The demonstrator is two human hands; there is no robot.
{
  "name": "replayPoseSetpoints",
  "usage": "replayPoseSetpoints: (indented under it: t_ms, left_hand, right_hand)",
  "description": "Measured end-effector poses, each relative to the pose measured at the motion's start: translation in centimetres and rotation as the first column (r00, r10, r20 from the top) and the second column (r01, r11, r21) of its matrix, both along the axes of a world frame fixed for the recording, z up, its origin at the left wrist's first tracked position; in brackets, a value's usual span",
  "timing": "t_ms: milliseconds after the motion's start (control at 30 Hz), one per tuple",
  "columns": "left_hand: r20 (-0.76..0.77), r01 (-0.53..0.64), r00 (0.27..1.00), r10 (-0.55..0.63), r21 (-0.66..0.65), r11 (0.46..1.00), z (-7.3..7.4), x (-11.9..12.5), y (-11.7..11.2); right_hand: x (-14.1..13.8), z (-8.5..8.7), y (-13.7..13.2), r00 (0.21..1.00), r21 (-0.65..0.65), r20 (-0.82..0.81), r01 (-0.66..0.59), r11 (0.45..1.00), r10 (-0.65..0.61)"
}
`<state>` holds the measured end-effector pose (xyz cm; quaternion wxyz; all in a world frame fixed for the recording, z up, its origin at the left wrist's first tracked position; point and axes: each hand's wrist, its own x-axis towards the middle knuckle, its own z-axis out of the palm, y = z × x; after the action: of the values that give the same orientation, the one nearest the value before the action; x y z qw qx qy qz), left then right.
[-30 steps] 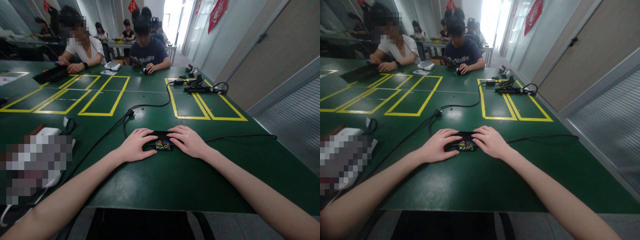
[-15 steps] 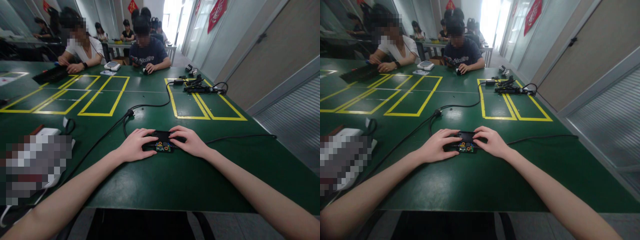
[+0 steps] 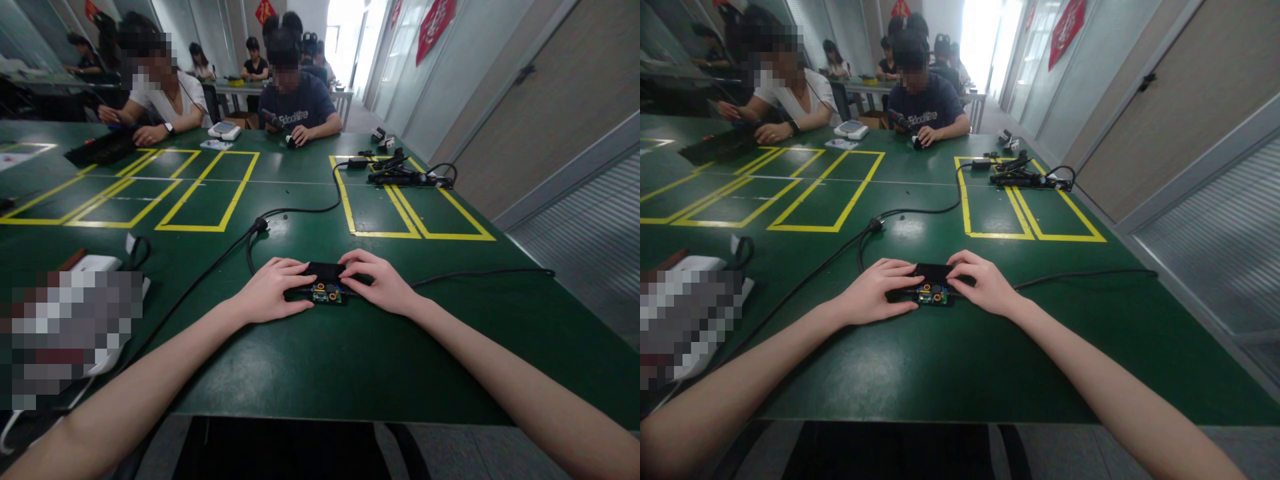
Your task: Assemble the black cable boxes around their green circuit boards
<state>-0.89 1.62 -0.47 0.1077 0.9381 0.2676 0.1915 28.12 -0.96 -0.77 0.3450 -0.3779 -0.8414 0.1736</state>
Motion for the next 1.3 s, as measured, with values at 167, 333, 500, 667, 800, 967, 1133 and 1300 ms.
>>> replayPoseSetpoints:
  t_ms: [167, 333, 500, 667, 800, 967, 1133, 1300]
  left_hand:
    - [0.015, -0.003, 1.0, 0.003, 0.004, 1.0, -0.06, 0.06, 0.05]
    - [0.037, -0.015, 0.999, 0.016, -0.018, 1.0, -0.32, 0.03, 0.01]
    - [0.049, -0.011, 0.999, 0.012, -0.02, 1.0, -0.19, 0.0, -0.11]
    - [0.056, -0.001, 0.998, 0.002, -0.006, 1.0, -0.14, -0.01, -0.16]
    - [0.057, 0.004, 0.998, -0.003, -0.005, 1.0, -0.12, -0.03, -0.14]
    - [0.054, 0.006, 0.999, -0.005, -0.01, 1.0, -0.13, -0.08, -0.14]
    - [0.056, 0.001, 0.998, 0.0, -0.017, 1.0, -0.17, -0.1, -0.24]
    - [0.05, 0.017, 0.999, -0.016, -0.013, 1.0, 0.01, -0.02, -0.43]
  right_hand:
    - [-0.19, 0.22, -0.1, 0.998, -0.046, -0.059, 0.005, 0.999, -0.008]
    - [-0.49, 0.26, -0.2, 0.982, -0.174, -0.179, 0.025, 0.984, -0.056]
    - [-0.65, 0.28, -0.27, 0.963, -0.198, -0.253, 0.04, 0.979, -0.09]
    - [-0.72, 0.44, -0.38, 0.959, -0.195, -0.265, 0.053, 0.979, -0.104]
    - [-0.78, 0.51, -0.51, 0.961, -0.184, -0.258, 0.05, 0.982, -0.097]
    - [-0.74, 0.43, -0.52, 0.967, -0.174, -0.239, 0.051, 0.983, -0.092]
    - [-0.67, 0.33, -0.5, 0.969, -0.197, -0.229, 0.051, 0.979, -0.097]
    - [-0.68, 0.55, -0.56, 0.97, -0.184, -0.228, 0.044, 0.982, -0.086]
